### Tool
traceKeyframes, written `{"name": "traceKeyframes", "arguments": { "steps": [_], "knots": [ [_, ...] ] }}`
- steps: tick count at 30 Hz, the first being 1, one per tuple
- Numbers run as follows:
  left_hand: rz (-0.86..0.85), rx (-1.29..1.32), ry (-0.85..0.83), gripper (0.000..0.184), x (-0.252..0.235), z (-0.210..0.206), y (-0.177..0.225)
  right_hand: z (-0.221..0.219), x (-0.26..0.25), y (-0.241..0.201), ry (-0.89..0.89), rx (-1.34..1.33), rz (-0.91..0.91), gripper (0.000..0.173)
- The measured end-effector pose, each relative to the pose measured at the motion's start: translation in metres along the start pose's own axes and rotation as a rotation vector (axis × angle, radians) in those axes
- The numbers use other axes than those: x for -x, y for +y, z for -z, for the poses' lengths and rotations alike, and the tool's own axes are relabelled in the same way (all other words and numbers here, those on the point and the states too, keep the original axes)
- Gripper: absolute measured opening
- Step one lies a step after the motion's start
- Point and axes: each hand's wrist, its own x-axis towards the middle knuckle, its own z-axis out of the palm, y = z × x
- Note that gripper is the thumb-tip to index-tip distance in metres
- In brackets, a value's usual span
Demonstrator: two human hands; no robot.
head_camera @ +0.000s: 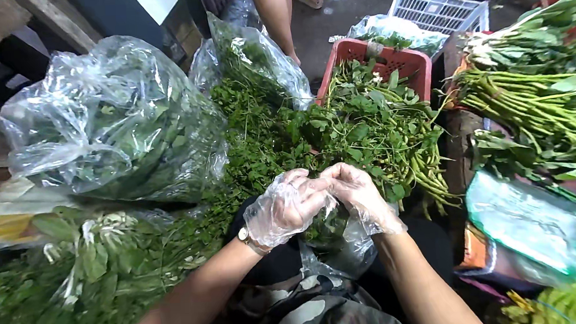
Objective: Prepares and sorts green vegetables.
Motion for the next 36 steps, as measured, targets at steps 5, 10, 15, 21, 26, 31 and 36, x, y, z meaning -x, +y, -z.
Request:
{"name": "traceKeyframes", "arguments": {
  "steps": [5, 10, 15, 21, 26, 31, 36],
  "knots": [
    [0.241, -0.022, -0.188, 0.017, -0.014, 0.013, 0.0, 0.01, 0.002, 0.011, -0.137, -0.038, 0.137, 0.06],
    [1.059, 0.834, -0.654, 0.005, -0.04, 0.028, -0.014, 0.005, 0.0, 0.04, -0.16, 0.278, 0.472, 0.04],
    [1.41, 1.292, -0.346, 0.017, -0.028, 0.013, -0.015, 0.019, -0.005, 0.056, -0.092, 0.112, 0.554, 0.045],
    [1.421, 1.158, -0.302, 0.013, -0.034, 0.014, -0.009, 0.019, 0.007, 0.045, 0.11, 0.375, 0.9, 0.023],
    [1.28, 0.966, -0.433, 0.005, -0.036, 0.018, -0.007, 0.008, -0.004, 0.046, 0.111, 0.454, 0.961, 0.015],
    [1.083, 0.766, -0.367, 0.005, -0.026, 0.02, -0.014, 0.005, 0.001, 0.046, -0.045, 0.457, 1.011, 0.019],
    [1.036, 0.392, -0.348, 0.009, -0.001, 0.012, -0.033, 0.012, 0.023, 0.074, -0.154, 0.437, 0.803, 0.019]
  ]
}}
